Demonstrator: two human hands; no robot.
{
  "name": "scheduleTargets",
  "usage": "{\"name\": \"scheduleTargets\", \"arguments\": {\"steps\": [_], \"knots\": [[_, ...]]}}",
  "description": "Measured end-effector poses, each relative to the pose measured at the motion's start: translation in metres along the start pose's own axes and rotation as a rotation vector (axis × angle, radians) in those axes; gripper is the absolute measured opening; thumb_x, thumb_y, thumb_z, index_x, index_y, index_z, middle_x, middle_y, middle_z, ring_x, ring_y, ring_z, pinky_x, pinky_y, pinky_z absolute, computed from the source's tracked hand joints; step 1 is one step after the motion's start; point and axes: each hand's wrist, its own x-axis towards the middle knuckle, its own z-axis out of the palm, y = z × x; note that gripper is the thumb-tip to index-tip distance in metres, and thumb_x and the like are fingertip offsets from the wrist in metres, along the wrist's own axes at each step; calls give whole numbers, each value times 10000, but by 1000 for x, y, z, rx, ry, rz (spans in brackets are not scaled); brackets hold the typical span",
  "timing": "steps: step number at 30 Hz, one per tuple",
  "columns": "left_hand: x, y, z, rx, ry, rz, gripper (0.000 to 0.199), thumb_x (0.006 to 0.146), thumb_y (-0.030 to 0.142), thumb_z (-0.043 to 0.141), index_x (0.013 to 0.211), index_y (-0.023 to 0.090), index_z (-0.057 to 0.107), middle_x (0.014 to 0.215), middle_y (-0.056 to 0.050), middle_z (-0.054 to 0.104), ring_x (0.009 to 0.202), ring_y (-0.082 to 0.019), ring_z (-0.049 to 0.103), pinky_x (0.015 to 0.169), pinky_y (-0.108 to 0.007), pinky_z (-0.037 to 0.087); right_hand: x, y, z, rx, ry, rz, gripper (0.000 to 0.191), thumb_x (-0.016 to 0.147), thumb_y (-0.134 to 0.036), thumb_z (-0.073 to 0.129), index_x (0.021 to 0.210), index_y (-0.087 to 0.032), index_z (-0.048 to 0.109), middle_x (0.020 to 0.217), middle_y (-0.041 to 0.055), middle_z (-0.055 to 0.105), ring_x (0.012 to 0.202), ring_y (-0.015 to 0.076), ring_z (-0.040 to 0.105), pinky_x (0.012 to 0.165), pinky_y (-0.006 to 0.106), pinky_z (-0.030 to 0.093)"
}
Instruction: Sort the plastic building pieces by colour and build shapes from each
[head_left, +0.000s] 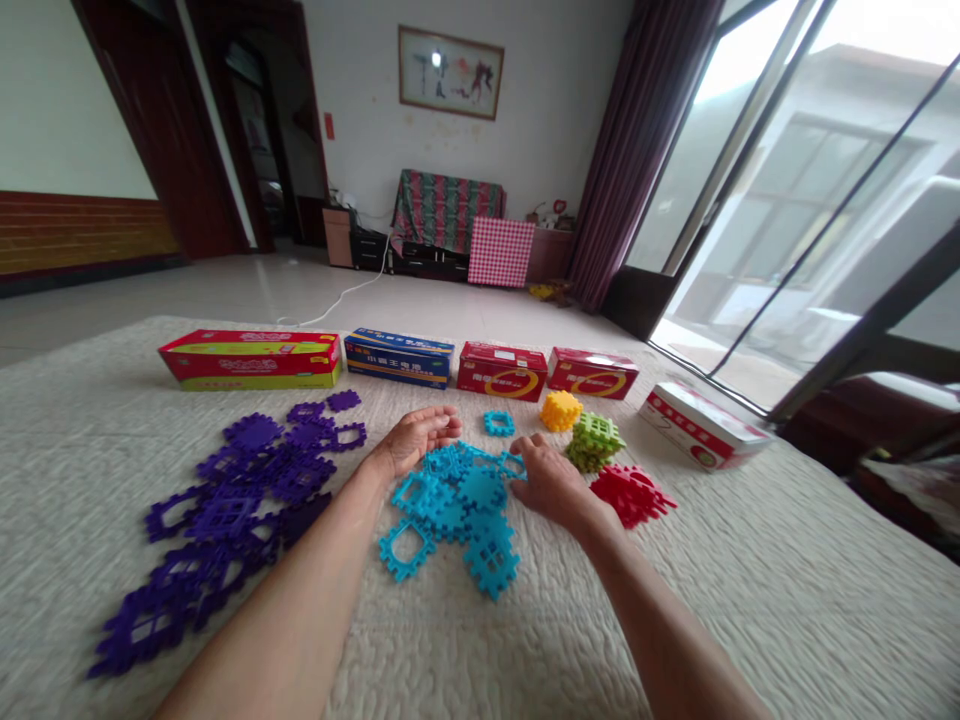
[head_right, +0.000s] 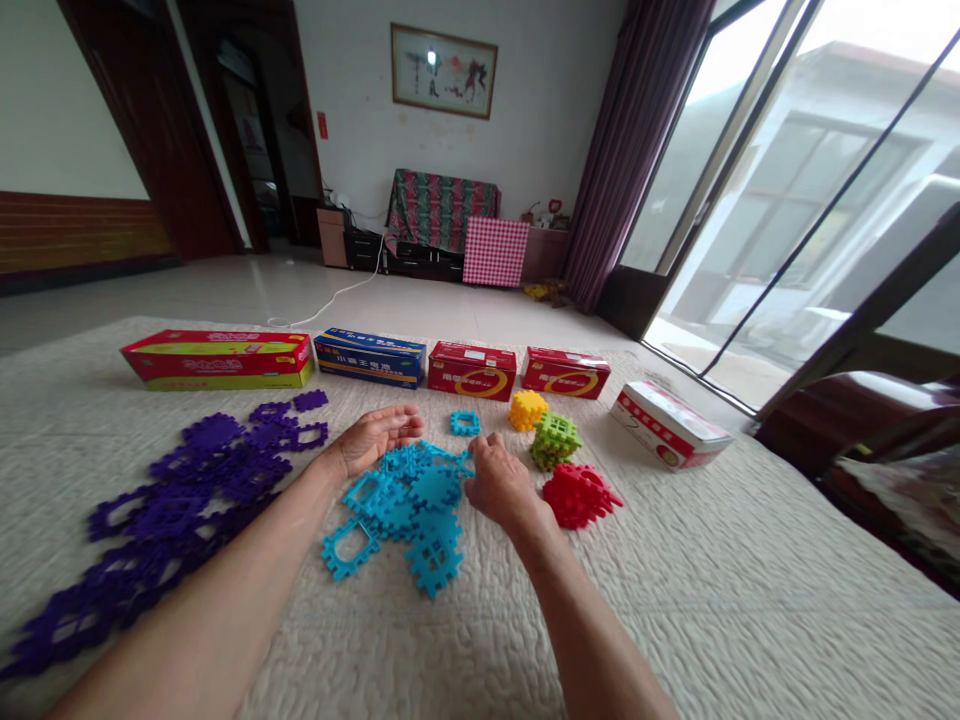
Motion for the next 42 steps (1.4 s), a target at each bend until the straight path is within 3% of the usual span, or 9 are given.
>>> {"name": "scheduleTargets", "arguments": {"steps": [7,13,18,25,34,39,42], "knots": [[-2,2,3,1,9,-5,274,751,178,667,1017,118,636,926,-103,700,846,-172,681,713,-250,524,3,6,5,17,-48,-17,395,794,-194,565,1183,-129,541,1078,134,580,965,223,593,831,298,411],[-3,3,3,-10,0,-10,267,756,181,665,1013,118,632,927,-104,699,846,-173,681,715,-253,523,15,18,14,102,139,-41,487,707,-177,631,1186,-147,550,1094,114,559,992,227,564,871,316,421],[-2,2,2,-8,-9,3,282,760,196,670,1031,129,630,951,-102,701,876,-184,682,729,-259,518,49,12,10,175,285,-80,573,672,-53,571,1231,-159,509,1197,118,522,1041,212,551,893,311,439],[-1,2,1,-28,-8,-2,276,757,186,659,1025,124,631,943,-110,708,863,-198,688,740,-281,521,94,12,9,146,180,-36,626,631,35,520,1236,-126,530,1225,143,536,1111,232,536,921,310,448],[-1,3,2,-25,0,-15,292,758,188,661,1041,123,630,955,-113,709,851,-185,686,726,-263,517,103,20,21,143,143,-49,621,616,6,519,1228,-105,531,1221,158,530,1094,249,526,906,323,459],[-1,3,1,-21,-25,-7,301,751,204,673,1039,124,631,966,-118,706,876,-200,681,762,-292,515,89,17,32,199,362,-134,619,612,14,467,1211,-132,526,1223,128,521,1141,223,498,960,333,426],[-1,3,2,-14,-19,-4,315,740,211,691,1037,125,629,969,-115,702,887,-200,679,760,-288,513,72,10,34,264,506,-137,518,664,-9,433,1141,-160,568,1138,99,571,1047,198,551,916,328,445]]}}
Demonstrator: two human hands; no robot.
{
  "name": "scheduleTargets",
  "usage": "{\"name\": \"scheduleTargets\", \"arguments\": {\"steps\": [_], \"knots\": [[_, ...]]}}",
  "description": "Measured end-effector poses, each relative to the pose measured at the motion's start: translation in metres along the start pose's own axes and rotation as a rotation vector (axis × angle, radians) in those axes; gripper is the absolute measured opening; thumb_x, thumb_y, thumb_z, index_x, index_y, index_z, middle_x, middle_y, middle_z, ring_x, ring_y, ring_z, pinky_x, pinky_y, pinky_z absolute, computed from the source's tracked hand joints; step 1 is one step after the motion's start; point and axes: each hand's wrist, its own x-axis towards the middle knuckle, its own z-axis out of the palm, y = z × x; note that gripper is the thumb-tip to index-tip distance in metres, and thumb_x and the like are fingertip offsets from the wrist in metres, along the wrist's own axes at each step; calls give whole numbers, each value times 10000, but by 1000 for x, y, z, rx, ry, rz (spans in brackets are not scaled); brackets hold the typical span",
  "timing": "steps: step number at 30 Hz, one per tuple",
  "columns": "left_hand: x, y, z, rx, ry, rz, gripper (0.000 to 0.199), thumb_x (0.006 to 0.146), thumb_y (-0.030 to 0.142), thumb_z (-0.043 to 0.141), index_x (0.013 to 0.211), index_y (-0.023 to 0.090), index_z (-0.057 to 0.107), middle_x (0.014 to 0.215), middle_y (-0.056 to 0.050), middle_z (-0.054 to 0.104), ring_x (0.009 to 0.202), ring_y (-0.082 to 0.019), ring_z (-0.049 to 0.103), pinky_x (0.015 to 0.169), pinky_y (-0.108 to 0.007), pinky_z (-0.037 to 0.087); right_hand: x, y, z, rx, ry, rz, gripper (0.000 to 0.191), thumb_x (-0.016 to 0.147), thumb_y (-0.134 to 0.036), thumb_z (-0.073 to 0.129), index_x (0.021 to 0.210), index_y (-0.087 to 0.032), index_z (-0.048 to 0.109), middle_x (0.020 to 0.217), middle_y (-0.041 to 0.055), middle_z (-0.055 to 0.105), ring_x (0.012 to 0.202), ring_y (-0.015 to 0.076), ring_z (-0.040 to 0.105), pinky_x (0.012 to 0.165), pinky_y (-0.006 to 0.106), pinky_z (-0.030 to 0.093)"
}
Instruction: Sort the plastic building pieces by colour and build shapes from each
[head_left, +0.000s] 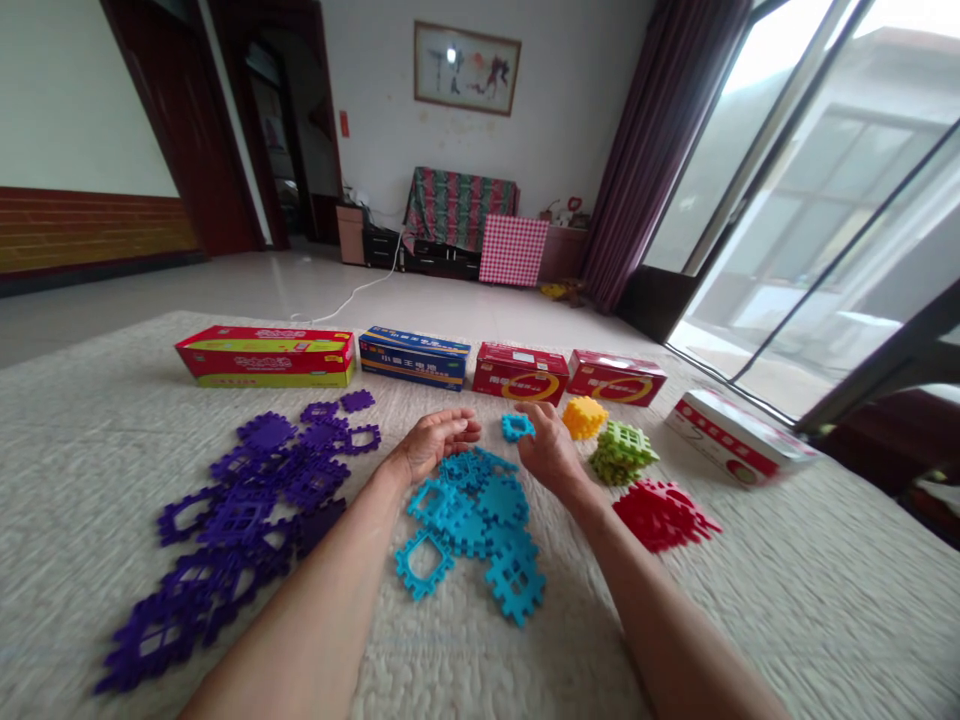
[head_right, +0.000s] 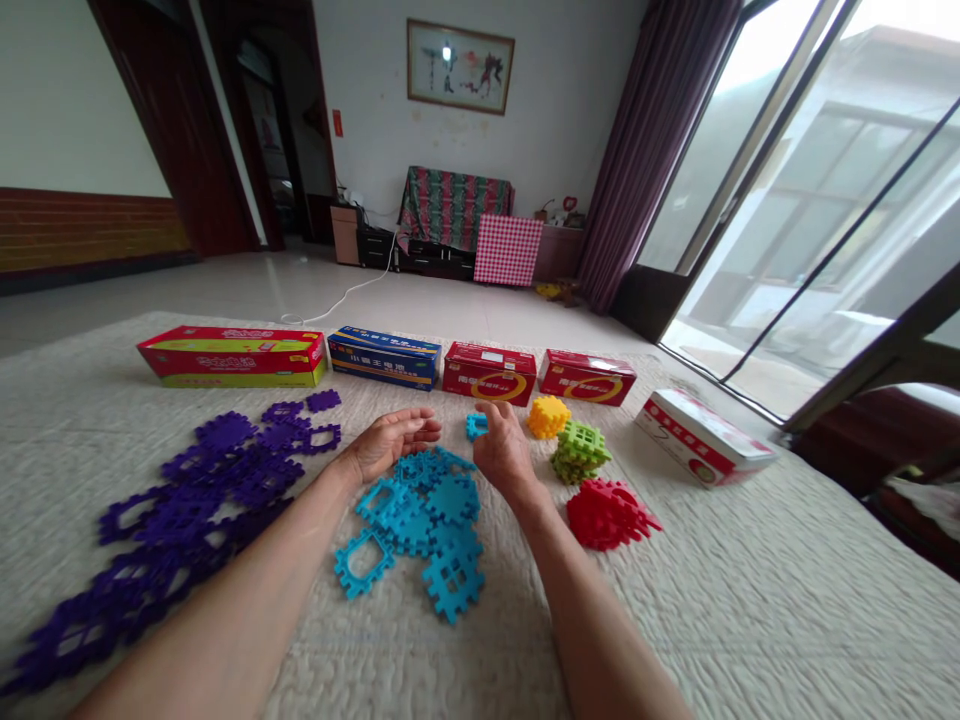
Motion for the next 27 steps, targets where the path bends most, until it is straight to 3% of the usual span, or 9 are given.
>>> {"name": "scheduleTargets", "arguments": {"steps": [5,11,15,20,23,27], "knots": [[-2,0,2,3,12,10,312,728,205,705,1019,122,631,942,-107,697,859,-183,678,745,-275,514,-37,-14,-12,158,47,40,338,758,-87,423,1013,-170,630,972,77,639,842,169,607,796,287,483],[-3,0,7,114,31,15,335,688,238,731,997,131,655,919,-97,700,817,-169,667,722,-269,505,-73,-9,-12,234,56,157,275,805,-159,434,978,-156,648,949,84,660,843,176,622,786,289,486],[-7,13,17,547,29,125,344,626,243,745,950,136,700,902,-83,706,777,-173,646,681,-259,484,-74,-8,-11,250,62,158,278,800,-155,434,957,-149,664,948,84,673,863,180,626,805,294,475],[-24,37,34,1124,-186,197,310,631,285,693,919,184,742,757,-20,689,692,-160,606,587,-222,431,-72,-4,-14,284,114,236,276,792,-133,429,917,-175,671,911,50,690,832,168,626,788,274,471],[-35,44,48,1285,-250,208,339,606,267,694,935,206,743,790,-13,689,696,-161,597,588,-220,409,-73,-1,-15,206,99,221,289,773,-84,421,875,-171,678,892,52,680,832,163,613,794,258,453],[-44,43,63,1374,-253,251,367,509,218,746,874,257,748,821,-8,690,737,-189,583,646,-236,408,-75,2,-19,36,-52,161,275,750,-48,448,846,-175,673,933,72,645,904,179,574,826,259,425]]}}
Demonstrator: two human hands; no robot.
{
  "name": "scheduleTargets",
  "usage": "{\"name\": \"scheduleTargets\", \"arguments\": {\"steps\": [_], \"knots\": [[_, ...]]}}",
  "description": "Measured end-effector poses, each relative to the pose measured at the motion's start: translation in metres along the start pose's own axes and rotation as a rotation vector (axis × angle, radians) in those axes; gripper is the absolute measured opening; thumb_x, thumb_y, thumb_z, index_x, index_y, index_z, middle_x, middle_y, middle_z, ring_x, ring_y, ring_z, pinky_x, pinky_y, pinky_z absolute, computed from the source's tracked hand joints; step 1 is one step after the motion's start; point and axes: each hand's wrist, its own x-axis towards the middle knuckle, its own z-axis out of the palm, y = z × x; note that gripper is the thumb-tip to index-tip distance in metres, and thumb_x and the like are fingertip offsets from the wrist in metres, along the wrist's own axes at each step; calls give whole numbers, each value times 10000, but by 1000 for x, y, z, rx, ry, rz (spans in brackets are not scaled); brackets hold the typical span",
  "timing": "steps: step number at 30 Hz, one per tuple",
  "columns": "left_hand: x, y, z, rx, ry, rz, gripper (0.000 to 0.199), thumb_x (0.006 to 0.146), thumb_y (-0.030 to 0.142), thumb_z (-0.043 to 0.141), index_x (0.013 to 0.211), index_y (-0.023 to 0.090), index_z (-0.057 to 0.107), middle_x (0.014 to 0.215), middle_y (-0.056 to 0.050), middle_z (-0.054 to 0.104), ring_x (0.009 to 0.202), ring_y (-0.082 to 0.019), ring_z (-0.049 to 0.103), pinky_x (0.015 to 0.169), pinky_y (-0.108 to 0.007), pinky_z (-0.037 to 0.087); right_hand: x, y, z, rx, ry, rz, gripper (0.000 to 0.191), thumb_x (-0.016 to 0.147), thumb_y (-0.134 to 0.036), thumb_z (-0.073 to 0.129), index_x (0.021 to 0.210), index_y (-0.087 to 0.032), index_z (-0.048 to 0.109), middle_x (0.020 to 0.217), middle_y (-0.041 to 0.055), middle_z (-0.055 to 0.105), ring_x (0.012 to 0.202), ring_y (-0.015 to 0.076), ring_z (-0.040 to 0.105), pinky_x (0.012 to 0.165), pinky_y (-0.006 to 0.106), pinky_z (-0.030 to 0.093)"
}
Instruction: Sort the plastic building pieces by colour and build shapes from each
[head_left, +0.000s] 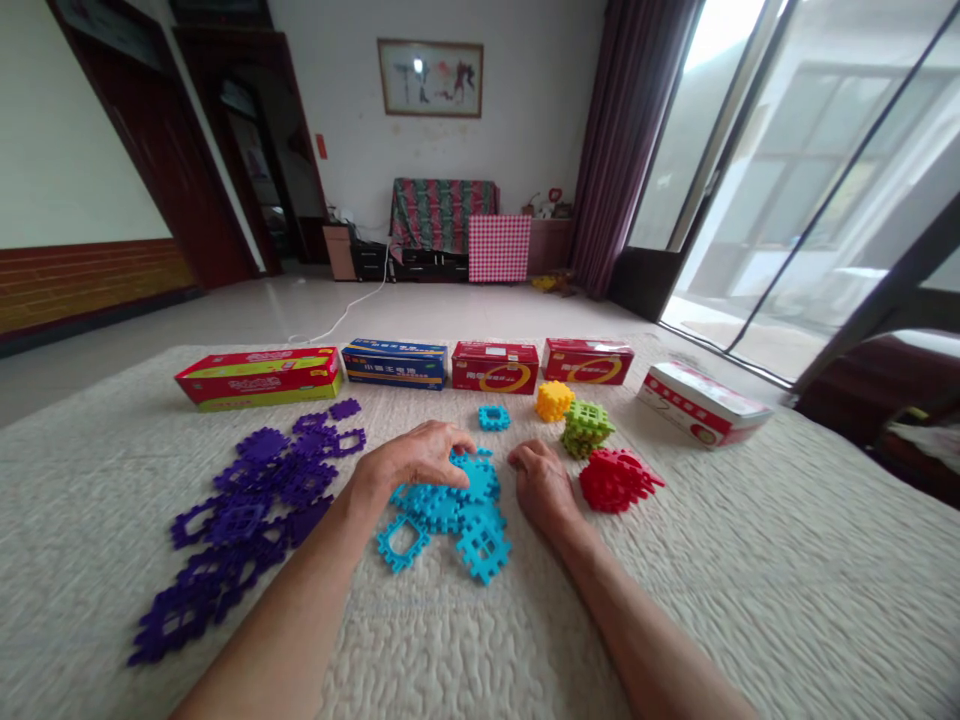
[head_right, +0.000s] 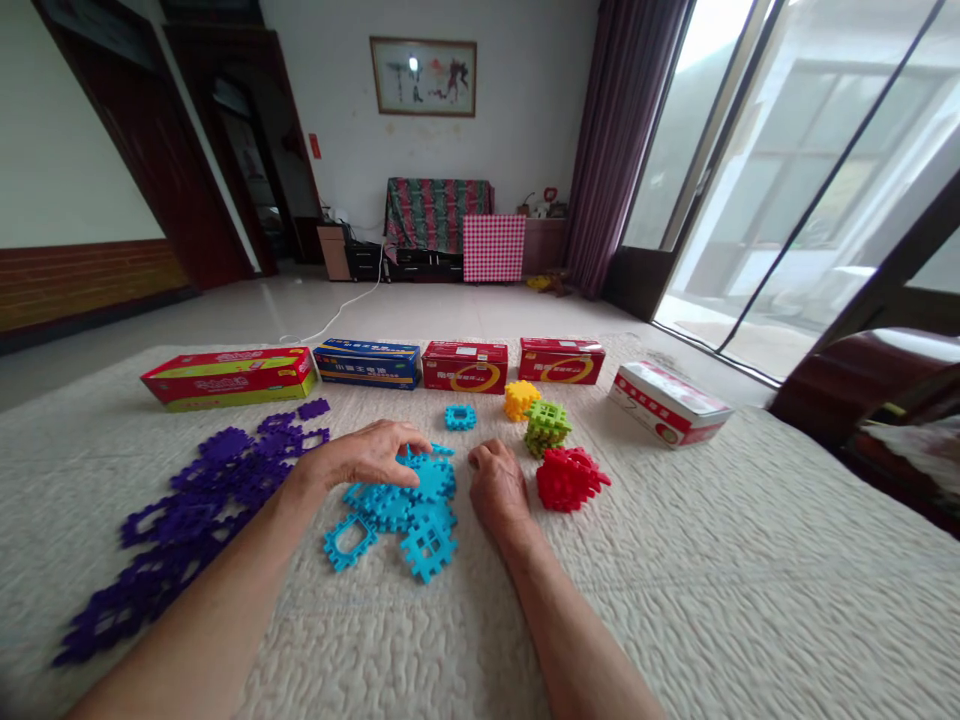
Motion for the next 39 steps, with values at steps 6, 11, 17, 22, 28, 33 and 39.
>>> {"name": "scheduleTargets", "arguments": {"steps": [6,11,17,22,28,33,39], "knots": [[-3,3,9,82,60,25,420,444,213,798,853,281,736,762,-1,636,747,-209,570,705,-251,413,-1,1,-1,-59,-51,10,263,777,-57,458,895,-162,668,987,92,618,950,188,549,859,259,398],[-3,0,14,103,17,-28,440,415,208,800,844,281,733,759,-5,619,769,-219,550,725,-261,414,0,2,0,-38,-33,13,247,796,-67,459,877,-165,672,962,87,628,923,183,556,840,250,395],[-2,0,17,128,-22,-55,433,415,241,792,841,273,725,786,0,627,783,-216,550,717,-257,418,0,2,0,-33,-24,19,244,798,-70,458,859,-169,672,944,81,634,921,187,554,829,254,394],[3,-4,-3,147,-5,-34,437,488,327,782,916,264,715,913,-16,656,851,-220,580,725,-247,415,1,2,1,-18,-21,22,256,746,-47,474,842,-170,677,935,83,633,933,195,551,844,261,388],[53,-28,-11,270,115,-167,469,524,461,768,918,216,695,914,-55,658,860,-235,584,695,-252,396,1,0,-1,-28,-26,81,242,762,-61,466,830,-172,670,918,78,635,910,194,547,813,270,391],[94,-42,2,291,125,-178,409,516,474,765,814,206,685,787,-41,654,805,-225,579,660,-248,364,0,-3,-3,-206,-14,131,187,784,-123,492,838,-181,662,951,106,628,913,238,518,777,320,382],[111,-34,12,324,84,-160,347,553,462,721,766,192,671,685,-15,629,729,-189,572,601,-238,335,-1,-4,-2,-262,-34,133,162,780,-129,517,858,-183,649,968,109,613,911,248,494,748,332,363]]}}
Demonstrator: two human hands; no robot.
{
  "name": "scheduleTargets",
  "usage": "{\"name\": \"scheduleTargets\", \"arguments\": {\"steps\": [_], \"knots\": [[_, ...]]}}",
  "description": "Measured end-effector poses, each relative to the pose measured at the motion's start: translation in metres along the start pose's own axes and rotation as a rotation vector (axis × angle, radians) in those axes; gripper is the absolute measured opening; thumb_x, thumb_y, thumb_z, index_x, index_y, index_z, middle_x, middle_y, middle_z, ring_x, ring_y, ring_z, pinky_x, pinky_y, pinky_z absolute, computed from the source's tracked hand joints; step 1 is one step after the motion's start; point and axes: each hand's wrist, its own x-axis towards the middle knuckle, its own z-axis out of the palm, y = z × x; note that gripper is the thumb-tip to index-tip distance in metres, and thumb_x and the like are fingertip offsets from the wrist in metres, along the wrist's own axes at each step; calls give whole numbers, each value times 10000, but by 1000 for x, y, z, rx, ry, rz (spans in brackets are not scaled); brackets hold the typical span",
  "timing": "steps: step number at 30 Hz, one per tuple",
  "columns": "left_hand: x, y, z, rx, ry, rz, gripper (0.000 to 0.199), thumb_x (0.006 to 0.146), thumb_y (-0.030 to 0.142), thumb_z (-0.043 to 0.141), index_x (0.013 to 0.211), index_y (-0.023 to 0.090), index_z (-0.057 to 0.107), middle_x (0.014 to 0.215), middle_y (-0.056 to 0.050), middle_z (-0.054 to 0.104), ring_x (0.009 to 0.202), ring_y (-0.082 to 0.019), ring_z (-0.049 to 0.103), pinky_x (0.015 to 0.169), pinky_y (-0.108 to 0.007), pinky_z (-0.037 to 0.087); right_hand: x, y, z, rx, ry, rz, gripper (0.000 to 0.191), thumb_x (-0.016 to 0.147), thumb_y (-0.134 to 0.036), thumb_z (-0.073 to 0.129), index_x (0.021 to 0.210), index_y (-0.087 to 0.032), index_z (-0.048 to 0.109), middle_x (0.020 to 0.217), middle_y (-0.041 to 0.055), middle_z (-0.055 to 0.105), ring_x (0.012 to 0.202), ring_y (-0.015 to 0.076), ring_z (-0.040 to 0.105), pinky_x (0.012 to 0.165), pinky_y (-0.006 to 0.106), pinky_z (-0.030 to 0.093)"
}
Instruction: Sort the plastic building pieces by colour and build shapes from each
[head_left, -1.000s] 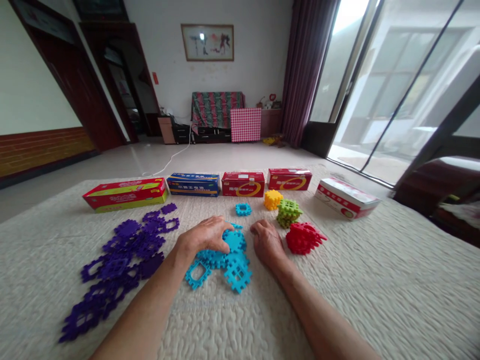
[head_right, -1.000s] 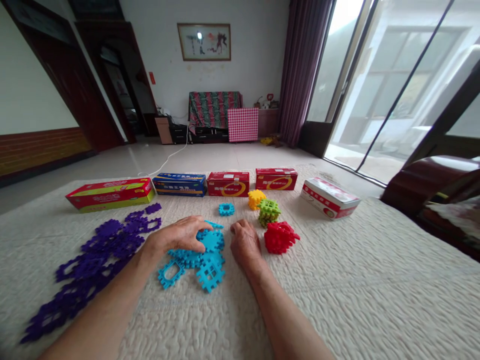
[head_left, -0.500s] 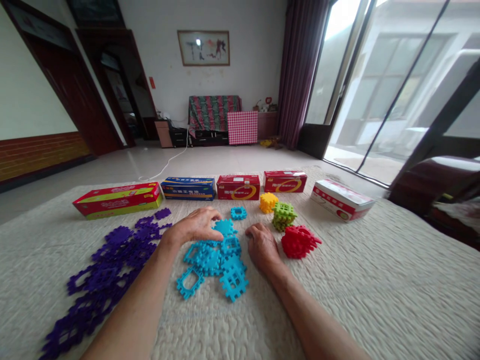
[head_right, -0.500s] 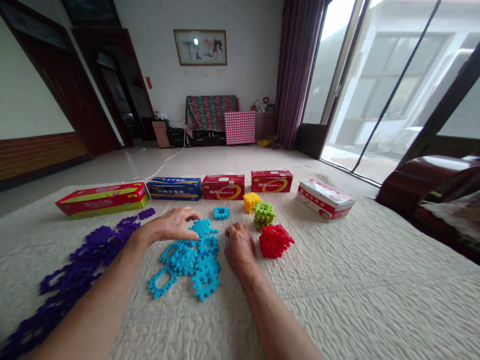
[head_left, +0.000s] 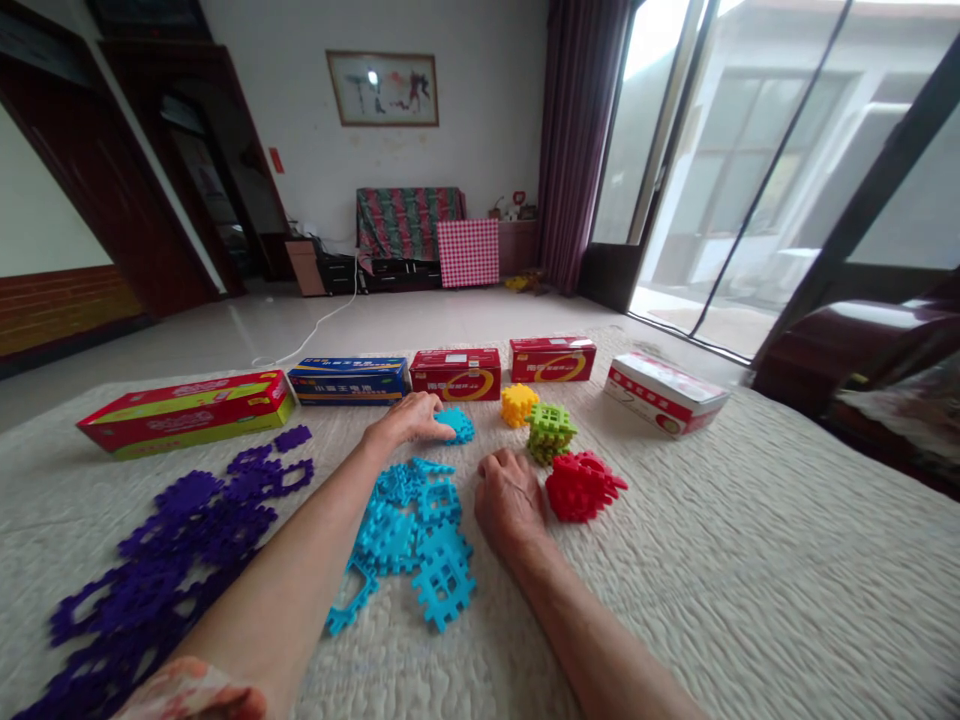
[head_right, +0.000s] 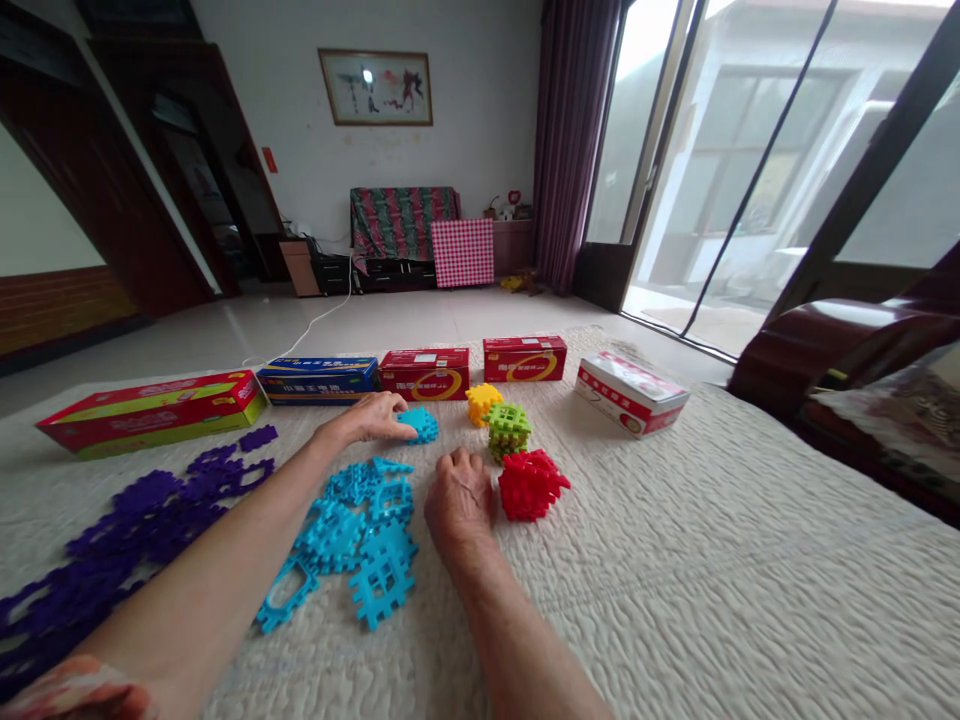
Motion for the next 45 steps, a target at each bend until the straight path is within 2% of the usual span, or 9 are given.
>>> {"name": "scheduleTargets", "arguments": {"steps": [6,11,16,21,26,30,33,41,45], "knots": [[1,11,0,92,-92,17,455,600,538,650,893,192,683,806,-16,682,788,-202,616,629,-233,399,0,-1,-1,-21,-10,11,159,802,-139,497,851,-193,638,967,80,607,915,234,490,724,319,340],[-11,3,-5,93,-27,-13,620,655,557,609,1137,168,641,1062,-99,686,983,-257,619,778,-278,450,0,0,0,-11,-11,10,162,791,-146,512,881,-190,639,981,86,601,915,227,482,756,315,332],[-47,-10,-15,18,-42,17,409,701,460,576,972,189,719,860,-51,715,827,-228,648,699,-271,458,2,0,2,-15,-15,8,192,810,-157,495,920,-187,650,989,99,600,937,237,479,788,319,337],[-87,-14,-16,-81,-74,-71,259,669,331,583,827,201,742,688,-19,689,666,-189,624,599,-256,441,-2,-2,-3,-10,-23,-7,210,825,-150,475,927,-179,656,1004,100,610,946,235,496,808,312,355],[-110,-2,-12,-101,-3,115,242,682,283,579,845,207,741,889,-32,702,834,-191,632,733,-255,465,-23,1,-13,52,-73,-114,266,832,-102,434,1007,-154,628,1104,94,605,1026,202,507,886,261,358],[-128,24,-13,-146,-35,229,261,696,236,572,902,217,730,882,-13,699,805,-164,630,767,-247,466,-42,4,-20,91,-82,-182,337,834,-88,413,1118,-144,585,1247,89,558,1136,184,472,958,245,330],[-141,37,-12,-157,-75,322,274,693,193,574,927,212,717,937,-18,700,881,-175,624,828,-259,461,-52,4,-21,67,-70,-170,352,845,-97,400,1149,-155,567,1284,88,541,1180,188,445,971,258,320],[-166,36,-2,-135,-144,448,336,717,174,603,1045,209,665,1118,-43,658,1087,-207,575,981,-317,409,-63,-2,-23,5,-65,-130,335,858,-87,387,1123,-177,571,1226,87,562,1132,199,459,945,274,323],[-169,37,-3,-92,-191,446,468,676,284,706,1135,224,633,1228,-60,607,1161,-240,537,1009,-344,395,-53,-3,-27,-28,-116,-101,291,866,-87,396,1035,-177,615,1116,96,589,1053,202,487,888,267,351]]}}
